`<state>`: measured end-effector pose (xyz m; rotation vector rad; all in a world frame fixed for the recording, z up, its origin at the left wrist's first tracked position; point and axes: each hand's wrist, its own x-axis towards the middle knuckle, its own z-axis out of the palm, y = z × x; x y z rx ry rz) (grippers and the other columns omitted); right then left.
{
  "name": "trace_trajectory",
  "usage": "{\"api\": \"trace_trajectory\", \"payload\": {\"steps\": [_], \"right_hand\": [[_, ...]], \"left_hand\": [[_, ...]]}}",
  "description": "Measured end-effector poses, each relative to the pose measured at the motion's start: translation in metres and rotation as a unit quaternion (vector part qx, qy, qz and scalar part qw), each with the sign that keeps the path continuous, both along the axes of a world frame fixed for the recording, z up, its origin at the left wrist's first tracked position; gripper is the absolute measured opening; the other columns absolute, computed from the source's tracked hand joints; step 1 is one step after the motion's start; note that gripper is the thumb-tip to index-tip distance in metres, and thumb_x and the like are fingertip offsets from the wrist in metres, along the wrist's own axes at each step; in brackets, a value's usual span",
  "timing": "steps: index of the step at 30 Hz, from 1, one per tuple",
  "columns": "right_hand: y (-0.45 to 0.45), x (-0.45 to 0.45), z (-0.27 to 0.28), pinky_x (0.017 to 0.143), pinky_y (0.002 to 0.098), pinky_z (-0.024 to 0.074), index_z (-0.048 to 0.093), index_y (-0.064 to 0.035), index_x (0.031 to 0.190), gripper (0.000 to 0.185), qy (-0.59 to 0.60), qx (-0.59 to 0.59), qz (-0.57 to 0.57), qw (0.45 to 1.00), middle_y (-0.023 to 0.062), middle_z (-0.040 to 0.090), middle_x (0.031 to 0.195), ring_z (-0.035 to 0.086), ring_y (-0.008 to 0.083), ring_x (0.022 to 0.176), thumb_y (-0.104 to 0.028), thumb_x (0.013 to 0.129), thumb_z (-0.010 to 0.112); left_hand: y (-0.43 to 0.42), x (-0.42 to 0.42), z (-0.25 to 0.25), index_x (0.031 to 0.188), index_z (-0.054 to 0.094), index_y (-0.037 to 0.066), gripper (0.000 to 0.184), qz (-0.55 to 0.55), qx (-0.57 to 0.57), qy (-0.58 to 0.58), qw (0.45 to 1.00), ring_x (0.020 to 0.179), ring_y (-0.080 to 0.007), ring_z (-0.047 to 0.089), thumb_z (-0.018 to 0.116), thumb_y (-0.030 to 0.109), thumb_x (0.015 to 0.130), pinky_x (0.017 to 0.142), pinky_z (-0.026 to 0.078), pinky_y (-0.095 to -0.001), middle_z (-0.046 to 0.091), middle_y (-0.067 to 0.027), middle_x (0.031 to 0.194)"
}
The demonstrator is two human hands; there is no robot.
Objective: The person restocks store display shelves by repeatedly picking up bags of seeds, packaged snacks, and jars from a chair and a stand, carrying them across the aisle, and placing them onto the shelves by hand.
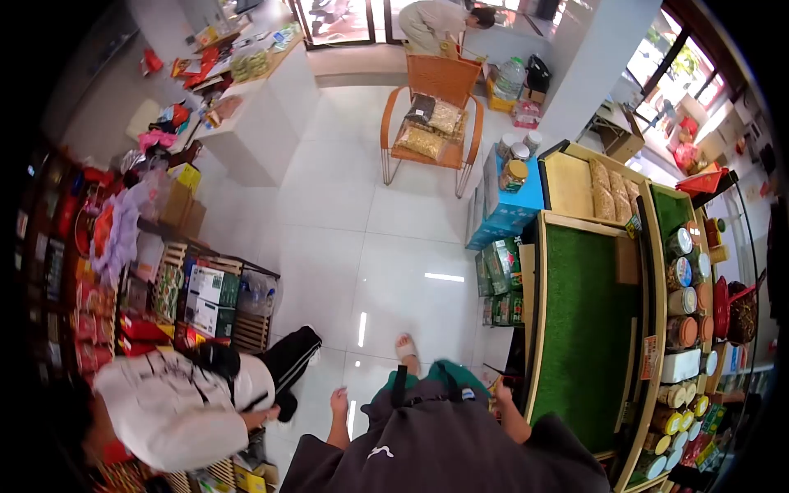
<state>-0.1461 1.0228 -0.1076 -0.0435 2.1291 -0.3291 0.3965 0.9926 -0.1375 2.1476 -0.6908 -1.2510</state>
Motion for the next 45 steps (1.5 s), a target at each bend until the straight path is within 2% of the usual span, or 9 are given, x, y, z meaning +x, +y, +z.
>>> {"api": "trace_trajectory", "payload": {"steps": [1, 2, 3, 6, 14, 21, 29, 42, 45], "right_hand": [[-0.006, -0.019, -0.056, 0.052, 0.039, 0.0529, 0.065, 0.0029, 0.086, 0.058, -0.051, -0.014, 0.052, 0.997, 0.0164, 0.064, 0.071, 0.064, 0.0269, 0.059, -0.051, 0.088, 0.045], [-0.046, -0.005, -0.016, 0.045, 0.0398, 0.0479, 0.057, 0.0007, 0.099, 0.048, -0.039, -0.092, 0.086, 0.991, 0.0108, 0.054, 0.063, 0.054, 0.0241, 0.047, -0.045, 0.09, 0.046], [-0.074, -0.007, -0.041, 0.044, 0.0387, 0.0476, 0.057, -0.0002, 0.102, 0.047, -0.065, -0.071, 0.069, 0.993, 0.0114, 0.057, 0.067, 0.056, 0.0235, 0.048, -0.044, 0.09, 0.047], [-0.187, 0.013, -0.016, 0.057, 0.0419, 0.0519, 0.054, -0.0029, 0.114, 0.049, -0.101, -0.093, 0.111, 0.984, 0.0179, 0.063, 0.093, 0.062, 0.0264, 0.066, -0.044, 0.087, 0.051], [-0.435, 0.049, -0.033, 0.054, 0.0375, 0.0521, 0.056, -0.003, 0.11, 0.04, -0.115, -0.163, 0.124, 0.972, 0.0141, 0.065, 0.086, 0.063, 0.0221, 0.064, -0.034, 0.085, 0.057], [-0.58, 0.044, -0.073, 0.049, 0.0321, 0.0506, 0.059, -0.0029, 0.103, 0.031, 0.063, -0.226, 0.178, 0.956, 0.0106, 0.065, 0.077, 0.063, 0.0183, 0.061, -0.026, 0.083, 0.061], [-0.712, 0.021, 0.031, 0.067, 0.0353, 0.0513, 0.05, -0.008, 0.119, 0.038, -0.178, -0.27, -0.141, 0.936, 0.0117, 0.062, 0.098, 0.063, 0.0232, 0.081, -0.033, 0.089, 0.054], [-0.888, 0.083, -0.026, 0.068, 0.0351, 0.052, 0.053, -0.0081, 0.12, 0.041, -0.217, -0.14, -0.35, 0.9, 0.014, 0.062, 0.103, 0.062, 0.0242, 0.083, -0.034, 0.089, 0.056], [-0.967, 0.101, -0.067, 0.074, 0.034, 0.0514, 0.052, -0.0085, 0.123, 0.043, -0.268, -0.189, -0.342, 0.881, 0.012, 0.061, 0.107, 0.061, 0.022, 0.088, -0.034, 0.09, 0.055]], "left_hand": [[-0.04, -0.003, -0.002, 0.109, 0.063, 0.011, 0.025, -0.073, -0.045, -0.011, 0.996, 0.051, -0.008, 0.042, 0.05, 0.019, 0.09, 0.042, 0.036, -0.0248, 0.048, 0.0021, 0.064], [-0.083, -0.005, -0.012, 0.11, 0.064, 0.008, 0.028, -0.128, -0.052, -0.02, 0.99, 0.059, -0.0142, 0.053, 0.051, 0.021, 0.089, 0.052, 0.044, -0.029, 0.058, -0.0038, 0.07], [-0.135, -0.021, 0.019, 0.11, 0.064, 0.005, 0.03, -0.202, -0.036, -0.066, 0.976, 0.085, -0.0228, 0.062, 0.054, 0.019, 0.086, 0.079, 0.049, -0.0327, 0.066, -0.0151, 0.093], [-0.271, -0.049, 0.01, 0.114, 0.062, 0.007, 0.034, -0.264, -0.051, -0.054, 0.962, 0.106, -0.0332, 0.059, 0.054, 0.022, 0.085, 0.092, 0.045, -0.0371, 0.064, -0.0188, 0.109], [-0.516, -0.162, 0.11, 0.119, 0.06, 0.009, 0.037, -0.332, -0.058, 0.0, 0.941, 0.102, -0.0302, 0.061, 0.056, 0.027, 0.086, 0.088, 0.048, -0.0361, 0.065, -0.0158, 0.11], [-0.633, -0.139, 0.085, 0.114, 0.063, 0.007, 0.036, -0.277, 0.017, -0.075, 0.958, 0.103, -0.0283, 0.061, 0.059, 0.027, 0.084, 0.09, 0.047, -0.0361, 0.066, -0.0156, 0.107], [-0.85, -0.186, 0.047, 0.113, 0.061, 0.001, 0.038, -0.313, 0.015, 0.009, 0.949, 0.104, -0.0281, 0.061, 0.058, 0.028, 0.087, 0.091, 0.046, -0.0356, 0.066, -0.019, 0.107], [-1.227, -0.334, -0.037, 0.132, 0.039, -0.009, 0.08, -0.419, -0.066, -0.054, 0.904, 0.118, -0.0327, 0.048, 0.069, 0.045, 0.081, 0.1, 0.037, -0.0376, 0.048, -0.0243, 0.128], [-1.266, -0.363, -0.051, 0.131, 0.037, -0.012, 0.089, -0.392, -0.026, 0.049, 0.918, 0.116, -0.028, 0.051, 0.072, 0.05, 0.078, 0.094, 0.043, -0.0345, 0.049, -0.0249, 0.127]]}}
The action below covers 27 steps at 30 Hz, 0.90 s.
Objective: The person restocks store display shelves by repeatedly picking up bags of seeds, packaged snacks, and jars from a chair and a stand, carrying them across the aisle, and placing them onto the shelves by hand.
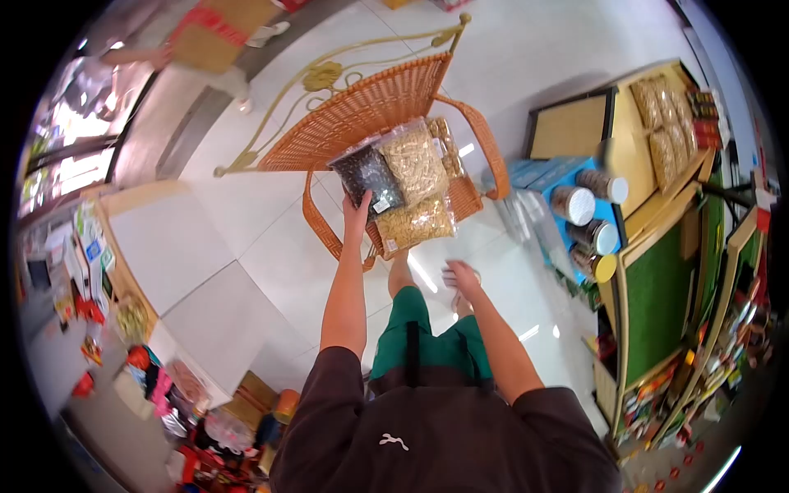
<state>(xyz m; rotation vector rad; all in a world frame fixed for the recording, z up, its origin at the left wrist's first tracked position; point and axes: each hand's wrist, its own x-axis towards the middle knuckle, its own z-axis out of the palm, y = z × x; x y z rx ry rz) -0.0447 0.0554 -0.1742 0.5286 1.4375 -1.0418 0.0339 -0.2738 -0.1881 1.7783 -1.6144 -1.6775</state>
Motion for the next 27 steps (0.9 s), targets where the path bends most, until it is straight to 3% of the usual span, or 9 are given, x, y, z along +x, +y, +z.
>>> {"api": "trace_trajectory", "payload": {"steps": [4, 5, 7, 10, 17, 18, 21, 23, 27], "right_hand": [[-0.165, -0.011, 0.011, 0.087, 0.0403, 0.0484, 0.042, -0.0136, 0.133, 0.049, -0.065, -0.064, -0.142, 0.986, 0.0068, 0.049, 0.126, 0.054, 0.0235, 0.107, -0.033, 0.09, 0.058], [-0.194, -0.006, 0.001, 0.088, 0.0435, 0.0488, 0.038, -0.0149, 0.136, 0.056, -0.066, -0.114, -0.173, 0.976, 0.0072, 0.047, 0.126, 0.052, 0.0259, 0.11, -0.031, 0.088, 0.062], [-0.247, -0.006, 0.035, 0.087, 0.0446, 0.0498, 0.038, -0.0131, 0.135, 0.06, -0.031, -0.062, -0.224, 0.972, 0.0075, 0.049, 0.121, 0.052, 0.0281, 0.109, -0.031, 0.085, 0.067], [-0.244, 0.001, 0.029, 0.085, 0.0456, 0.0506, 0.041, -0.0105, 0.131, 0.061, -0.072, -0.039, -0.232, 0.969, 0.0076, 0.049, 0.119, 0.053, 0.0293, 0.108, -0.036, 0.083, 0.069], [-0.2, 0.021, 0.047, 0.082, 0.0464, 0.0515, 0.041, -0.0066, 0.127, 0.071, -0.104, -0.049, -0.212, 0.97, 0.0129, 0.053, 0.109, 0.054, 0.0279, 0.104, -0.051, 0.078, 0.069], [-0.192, 0.023, 0.053, 0.077, 0.0465, 0.0523, 0.038, -0.0048, 0.132, 0.086, -0.074, -0.042, -0.189, 0.978, 0.0156, 0.053, 0.111, 0.054, 0.029, 0.104, -0.058, 0.072, 0.072], [-0.169, 0.033, 0.063, 0.07, 0.041, 0.0533, 0.036, -0.0035, 0.135, 0.097, 0.0, -0.032, -0.121, 0.992, 0.0158, 0.055, 0.109, 0.056, 0.0276, 0.099, -0.062, 0.067, 0.074], [-0.144, 0.033, 0.075, 0.081, 0.037, 0.0503, 0.028, -0.0062, 0.142, 0.097, 0.005, -0.079, -0.103, 0.991, 0.0077, 0.054, 0.105, 0.056, 0.0201, 0.099, -0.056, 0.073, 0.073], [-0.083, 0.031, 0.105, 0.083, 0.0309, 0.048, 0.04, -0.0036, 0.137, 0.08, 0.01, -0.241, -0.094, 0.966, 0.0083, 0.058, 0.117, 0.058, 0.0158, 0.098, -0.053, 0.08, 0.068]], "left_hand": [[-0.018, -0.019, -0.011, 0.126, 0.038, -0.011, 0.088, -0.038, 0.03, -0.024, 0.999, 0.109, -0.0263, 0.054, 0.081, 0.042, 0.071, 0.091, 0.044, -0.0331, 0.053, -0.0208, 0.122], [-0.019, -0.021, 0.001, 0.125, 0.038, -0.011, 0.088, -0.014, 0.046, -0.014, 0.999, 0.108, -0.0255, 0.055, 0.082, 0.04, 0.069, 0.089, 0.044, -0.033, 0.054, -0.0196, 0.121], [-0.024, -0.019, 0.005, 0.126, 0.04, -0.008, 0.081, -0.016, 0.076, -0.003, 0.997, 0.106, -0.0252, 0.056, 0.083, 0.03, 0.07, 0.091, 0.045, -0.0336, 0.054, -0.0189, 0.121], [-0.032, -0.016, 0.009, 0.127, 0.04, -0.008, 0.078, -0.029, 0.083, 0.065, 0.994, 0.105, -0.0225, 0.056, 0.083, 0.025, 0.07, 0.089, 0.045, -0.0326, 0.055, -0.0165, 0.121], [-0.024, 0.008, 0.06, 0.126, 0.042, -0.006, 0.077, -0.031, 0.048, 0.012, 0.998, 0.108, -0.0215, 0.054, 0.084, 0.022, 0.068, 0.092, 0.042, -0.0321, 0.055, -0.015, 0.123], [-0.019, 0.011, 0.077, 0.126, 0.043, -0.006, 0.074, -0.043, 0.045, 0.019, 0.998, 0.108, -0.0211, 0.054, 0.083, 0.02, 0.07, 0.093, 0.042, -0.032, 0.055, -0.0143, 0.123], [-0.003, 0.028, 0.115, 0.128, 0.045, -0.003, 0.065, -0.075, 0.064, 0.058, 0.993, 0.108, -0.0205, 0.054, 0.078, 0.015, 0.075, 0.094, 0.042, -0.032, 0.056, -0.0121, 0.123], [0.01, 0.037, 0.141, 0.131, 0.043, -0.002, 0.064, -0.105, 0.157, 0.068, 0.98, 0.109, -0.0201, 0.054, 0.075, 0.015, 0.078, 0.096, 0.042, -0.0323, 0.054, -0.0111, 0.125], [0.06, 0.038, 0.191, 0.131, 0.043, -0.002, 0.061, -0.231, 0.242, 0.061, 0.94, 0.109, -0.0209, 0.054, 0.072, 0.013, 0.08, 0.096, 0.042, -0.0331, 0.055, -0.0105, 0.123]]}}
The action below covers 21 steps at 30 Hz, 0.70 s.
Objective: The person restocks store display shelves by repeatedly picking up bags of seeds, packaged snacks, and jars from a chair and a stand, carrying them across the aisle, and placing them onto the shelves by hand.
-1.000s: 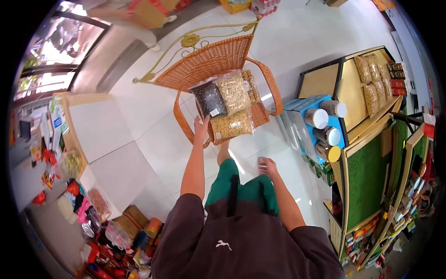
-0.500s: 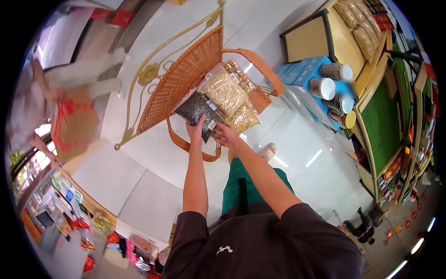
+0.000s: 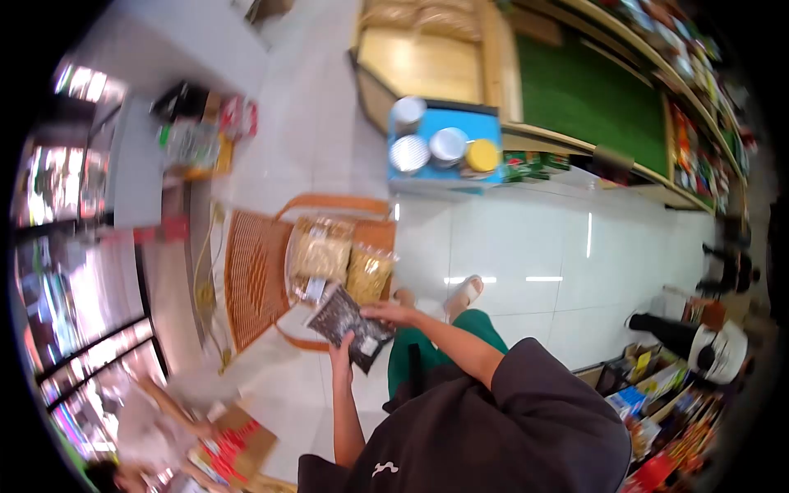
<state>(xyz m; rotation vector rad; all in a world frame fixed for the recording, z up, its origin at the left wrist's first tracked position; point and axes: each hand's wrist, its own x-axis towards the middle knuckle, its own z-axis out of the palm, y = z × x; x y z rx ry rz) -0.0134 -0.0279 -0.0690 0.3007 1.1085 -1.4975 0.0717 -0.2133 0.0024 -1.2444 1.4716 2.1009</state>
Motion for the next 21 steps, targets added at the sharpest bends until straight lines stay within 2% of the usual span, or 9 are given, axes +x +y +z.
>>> {"api": "trace_trajectory", "payload": {"steps": [2, 4, 8, 10, 12, 13, 14, 19, 21], "right_hand": [[0.027, 0.014, 0.015, 0.087, 0.03, 0.0469, 0.047, -0.0012, 0.131, 0.07, 0.034, -0.073, -0.058, 0.995, 0.0091, 0.06, 0.115, 0.058, 0.0153, 0.1, -0.049, 0.084, 0.065], [0.068, 0.033, 0.041, 0.089, 0.0296, 0.0457, 0.047, 0.0022, 0.129, 0.068, 0.076, -0.065, -0.188, 0.977, 0.0097, 0.06, 0.114, 0.058, 0.0159, 0.1, -0.047, 0.086, 0.064], [0.167, 0.054, 0.058, 0.09, 0.0314, 0.0457, 0.049, 0.0037, 0.125, 0.069, 0.157, 0.077, -0.361, 0.916, 0.0131, 0.061, 0.113, 0.058, 0.0184, 0.1, -0.049, 0.084, 0.065], [0.233, 0.069, 0.07, 0.089, 0.032, 0.046, 0.051, 0.0037, 0.122, 0.069, 0.161, 0.138, -0.429, 0.878, 0.0148, 0.061, 0.112, 0.059, 0.0193, 0.1, -0.051, 0.083, 0.066], [0.297, 0.09, 0.082, 0.087, 0.0321, 0.0468, 0.053, 0.0043, 0.119, 0.067, 0.197, 0.228, -0.499, 0.812, 0.0145, 0.063, 0.108, 0.059, 0.0201, 0.099, -0.051, 0.083, 0.066], [0.332, 0.103, 0.12, 0.085, 0.0316, 0.0475, 0.054, 0.005, 0.116, 0.066, 0.195, 0.231, -0.545, 0.782, 0.0144, 0.063, 0.106, 0.06, 0.0208, 0.097, -0.05, 0.083, 0.066], [0.359, 0.114, 0.115, 0.083, 0.0304, 0.0481, 0.053, 0.0056, 0.117, 0.064, 0.17, 0.264, -0.565, 0.763, 0.0136, 0.063, 0.105, 0.061, 0.0194, 0.094, -0.048, 0.085, 0.065], [0.455, 0.173, 0.127, 0.081, 0.0286, 0.0485, 0.051, 0.0058, 0.118, 0.053, 0.174, 0.255, -0.772, 0.556, 0.0115, 0.064, 0.103, 0.06, 0.0149, 0.092, -0.037, 0.09, 0.063], [0.48, 0.187, 0.143, 0.081, 0.0286, 0.0486, 0.052, 0.0052, 0.118, 0.05, 0.182, 0.267, -0.793, 0.516, 0.0109, 0.064, 0.103, 0.06, 0.0145, 0.092, -0.035, 0.09, 0.063]], "left_hand": [[0.03, -0.001, -0.005, 0.13, 0.044, -0.001, 0.059, -0.128, -0.038, 0.008, 0.991, 0.107, -0.0217, 0.055, 0.072, 0.012, 0.079, 0.094, 0.043, -0.0331, 0.056, -0.0107, 0.121], [0.079, -0.012, 0.009, 0.129, 0.044, -0.001, 0.058, -0.165, -0.023, 0.025, 0.986, 0.106, -0.0213, 0.056, 0.072, 0.011, 0.079, 0.092, 0.045, -0.0325, 0.056, -0.0104, 0.12], [0.191, -0.04, 0.018, 0.129, 0.043, 0.0, 0.059, -0.228, 0.075, 0.034, 0.97, 0.105, -0.0217, 0.058, 0.072, 0.011, 0.078, 0.088, 0.048, -0.0331, 0.057, -0.0112, 0.117], [0.266, -0.053, 0.037, 0.127, 0.045, -0.002, 0.057, -0.33, 0.055, 0.048, 0.941, 0.1, -0.0226, 0.06, 0.072, 0.014, 0.079, 0.088, 0.049, -0.0339, 0.058, -0.0124, 0.115], [0.34, -0.058, 0.044, 0.127, 0.046, -0.003, 0.057, -0.406, 0.082, 0.085, 0.906, 0.099, -0.022, 0.06, 0.072, 0.016, 0.08, 0.087, 0.049, -0.0332, 0.059, -0.0126, 0.115], [0.371, -0.063, 0.032, 0.126, 0.046, -0.003, 0.057, -0.478, 0.032, 0.11, 0.871, 0.099, -0.0213, 0.06, 0.072, 0.018, 0.08, 0.086, 0.048, -0.0321, 0.06, -0.0128, 0.113], [0.405, -0.064, 0.03, 0.125, 0.047, -0.003, 0.057, -0.512, 0.056, 0.11, 0.85, 0.098, -0.0203, 0.06, 0.073, 0.019, 0.08, 0.085, 0.048, -0.0315, 0.06, -0.0127, 0.111], [0.565, -0.042, 0.089, 0.12, 0.048, -0.002, 0.053, -0.665, 0.069, 0.188, 0.72, 0.095, -0.0174, 0.059, 0.074, 0.021, 0.08, 0.084, 0.048, -0.0297, 0.06, -0.0118, 0.109], [0.602, -0.034, 0.103, 0.124, 0.046, -0.001, 0.055, -0.709, 0.056, 0.207, 0.672, 0.098, -0.0175, 0.058, 0.072, 0.022, 0.082, 0.086, 0.047, -0.03, 0.058, -0.0121, 0.113]]}}
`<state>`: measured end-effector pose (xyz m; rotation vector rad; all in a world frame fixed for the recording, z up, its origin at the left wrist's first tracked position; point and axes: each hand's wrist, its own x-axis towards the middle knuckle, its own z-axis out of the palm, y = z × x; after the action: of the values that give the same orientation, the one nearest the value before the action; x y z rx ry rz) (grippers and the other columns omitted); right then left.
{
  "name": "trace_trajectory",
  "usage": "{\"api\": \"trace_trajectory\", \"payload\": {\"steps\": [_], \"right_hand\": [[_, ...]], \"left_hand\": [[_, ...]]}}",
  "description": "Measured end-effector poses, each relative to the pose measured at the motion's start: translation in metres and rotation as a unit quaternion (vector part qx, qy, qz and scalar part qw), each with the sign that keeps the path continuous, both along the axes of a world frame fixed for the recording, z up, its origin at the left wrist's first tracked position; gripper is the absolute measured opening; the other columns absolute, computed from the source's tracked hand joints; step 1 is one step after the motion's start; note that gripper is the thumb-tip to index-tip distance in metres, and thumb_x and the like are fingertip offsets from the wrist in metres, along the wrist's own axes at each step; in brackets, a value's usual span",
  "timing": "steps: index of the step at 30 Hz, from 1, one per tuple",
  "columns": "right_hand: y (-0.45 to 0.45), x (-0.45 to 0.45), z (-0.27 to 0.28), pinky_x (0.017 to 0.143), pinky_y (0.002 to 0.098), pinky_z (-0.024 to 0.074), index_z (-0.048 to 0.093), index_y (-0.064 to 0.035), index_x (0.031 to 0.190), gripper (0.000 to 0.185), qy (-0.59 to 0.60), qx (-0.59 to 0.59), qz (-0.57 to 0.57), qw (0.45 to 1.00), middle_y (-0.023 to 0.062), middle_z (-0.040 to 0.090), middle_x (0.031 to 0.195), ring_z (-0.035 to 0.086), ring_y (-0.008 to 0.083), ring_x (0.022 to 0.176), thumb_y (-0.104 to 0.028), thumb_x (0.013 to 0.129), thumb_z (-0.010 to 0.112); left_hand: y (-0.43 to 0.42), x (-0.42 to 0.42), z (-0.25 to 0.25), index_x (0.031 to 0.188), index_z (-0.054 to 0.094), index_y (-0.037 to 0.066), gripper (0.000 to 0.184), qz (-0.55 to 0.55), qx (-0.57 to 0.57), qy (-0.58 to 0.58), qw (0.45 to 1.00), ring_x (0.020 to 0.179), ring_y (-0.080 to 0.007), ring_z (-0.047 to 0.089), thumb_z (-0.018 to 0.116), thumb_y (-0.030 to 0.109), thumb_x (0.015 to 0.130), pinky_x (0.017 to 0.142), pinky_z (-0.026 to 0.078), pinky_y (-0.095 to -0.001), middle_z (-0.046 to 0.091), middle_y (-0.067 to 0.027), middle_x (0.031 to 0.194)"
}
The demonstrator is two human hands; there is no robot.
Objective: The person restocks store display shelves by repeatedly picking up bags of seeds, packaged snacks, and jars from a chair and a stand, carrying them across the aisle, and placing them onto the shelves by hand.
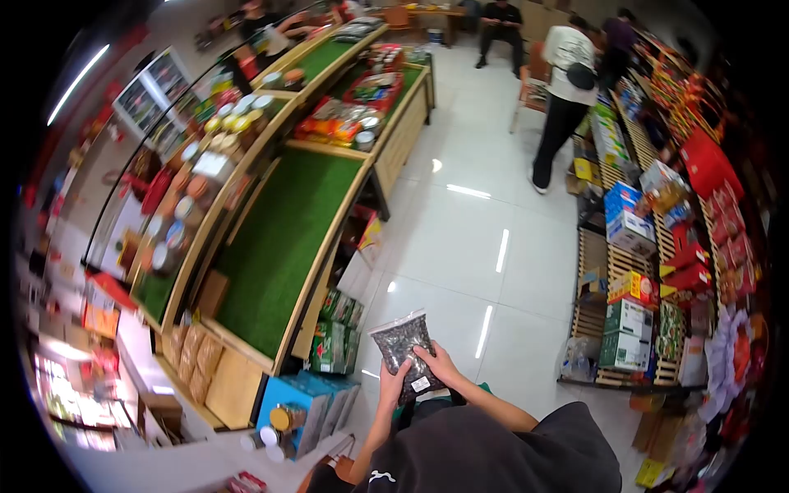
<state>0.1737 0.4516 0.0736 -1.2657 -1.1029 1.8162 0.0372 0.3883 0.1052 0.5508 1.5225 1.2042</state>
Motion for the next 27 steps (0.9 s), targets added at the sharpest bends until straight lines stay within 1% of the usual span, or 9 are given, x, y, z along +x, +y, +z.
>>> {"api": "trace_trajectory", "payload": {"steps": [1, 3, 5, 9, 11, 18, 19, 21, 27], "right_hand": [[0.01, 0.005, 0.007, 0.081, 0.0286, 0.0488, 0.052, 0.0046, 0.118, 0.048, 0.005, 0.017, -0.021, 1.0, 0.0103, 0.064, 0.104, 0.059, 0.0142, 0.092, -0.034, 0.09, 0.063], [0.032, 0.01, 0.016, 0.079, 0.0299, 0.0494, 0.054, 0.0014, 0.118, 0.05, -0.03, 0.037, -0.05, 0.998, 0.011, 0.065, 0.1, 0.061, 0.0154, 0.09, -0.037, 0.089, 0.064], [0.053, 0.009, 0.038, 0.077, 0.0314, 0.0497, 0.055, -0.0014, 0.118, 0.052, -0.127, 0.068, -0.006, 0.99, 0.0127, 0.067, 0.096, 0.063, 0.0176, 0.086, -0.041, 0.087, 0.065], [0.107, -0.012, 0.037, 0.081, 0.0347, 0.0491, 0.056, -0.0034, 0.119, 0.052, -0.16, 0.082, 0.004, 0.984, 0.015, 0.067, 0.097, 0.065, 0.0228, 0.089, -0.042, 0.085, 0.066], [0.145, -0.027, 0.036, 0.082, 0.0337, 0.0488, 0.056, -0.0021, 0.119, 0.053, -0.166, 0.08, 0.031, 0.982, 0.0147, 0.067, 0.099, 0.064, 0.0208, 0.091, -0.041, 0.085, 0.066], [0.296, -0.068, 0.025, 0.087, 0.0295, 0.0464, 0.049, 0.0021, 0.123, 0.054, -0.078, 0.034, 0.032, 0.996, 0.0124, 0.062, 0.11, 0.058, 0.0171, 0.099, -0.036, 0.088, 0.065], [0.317, -0.073, 0.03, 0.087, 0.0296, 0.0466, 0.05, 0.0025, 0.123, 0.053, -0.026, 0.017, 0.024, 0.999, 0.0128, 0.062, 0.11, 0.058, 0.0173, 0.099, -0.034, 0.088, 0.066], [0.351, -0.08, 0.038, 0.087, 0.0299, 0.0468, 0.05, 0.0034, 0.121, 0.052, -0.047, 0.065, 0.003, 0.997, 0.0127, 0.062, 0.109, 0.058, 0.0171, 0.098, -0.032, 0.087, 0.067], [0.46, -0.079, 0.017, 0.084, 0.0302, 0.0478, 0.052, 0.0031, 0.119, 0.045, 0.025, 0.031, -0.074, 0.996, 0.0098, 0.062, 0.107, 0.059, 0.016, 0.095, -0.026, 0.088, 0.066]], "left_hand": [[0.013, 0.001, -0.005, 0.124, 0.046, -0.001, 0.055, -0.021, -0.003, 0.0, 1.0, 0.098, -0.0175, 0.058, 0.072, 0.022, 0.082, 0.086, 0.047, -0.03, 0.058, -0.0121, 0.113], [0.037, 0.001, -0.025, 0.129, 0.043, 0.001, 0.058, 0.038, 0.032, -0.143, 0.988, 0.102, -0.0181, 0.056, 0.071, 0.024, 0.083, 0.089, 0.046, -0.031, 0.055, -0.0124, 0.118], [0.057, -0.006, -0.034, 0.132, 0.04, 0.002, 0.06, 0.023, 0.007, -0.158, 0.987, 0.105, -0.0187, 0.054, 0.069, 0.025, 0.085, 0.091, 0.045, -0.0317, 0.053, -0.0119, 0.121], [0.11, -0.02, -0.038, 0.13, 0.041, 0.002, 0.056, 0.041, 0.034, -0.156, 0.986, 0.104, -0.0188, 0.055, 0.068, 0.023, 0.086, 0.09, 0.045, -0.0316, 0.054, -0.0108, 0.12], [0.146, -0.033, -0.038, 0.128, 0.043, 0.001, 0.052, 0.053, 0.043, -0.158, 0.985, 0.103, -0.0179, 0.055, 0.068, 0.02, 0.086, 0.089, 0.046, -0.0315, 0.055, -0.0105, 0.117], [0.306, -0.075, 0.003, 0.121, 0.048, -0.002, 0.049, 0.046, 0.074, -0.115, 0.99, 0.094, -0.016, 0.059, 0.072, 0.019, 0.083, 0.084, 0.049, -0.0298, 0.061, -0.0105, 0.108], [0.325, -0.082, 0.008, 0.12, 0.049, -0.002, 0.05, 0.035, 0.07, -0.103, 0.992, 0.094, -0.0158, 0.06, 0.073, 0.02, 0.082, 0.083, 0.049, -0.0296, 0.061, -0.0107, 0.107], [0.367, -0.087, 0.016, 0.118, 0.05, -0.002, 0.054, 0.02, 0.064, -0.069, 0.995, 0.093, -0.0156, 0.06, 0.077, 0.024, 0.079, 0.082, 0.049, -0.0297, 0.063, -0.011, 0.105], [0.491, -0.081, 0.021, 0.114, 0.053, -0.002, 0.052, -0.008, 0.066, 0.011, 0.998, 0.094, -0.0163, 0.06, 0.077, 0.027, 0.079, 0.083, 0.048, -0.0304, 0.064, -0.0106, 0.104]]}}
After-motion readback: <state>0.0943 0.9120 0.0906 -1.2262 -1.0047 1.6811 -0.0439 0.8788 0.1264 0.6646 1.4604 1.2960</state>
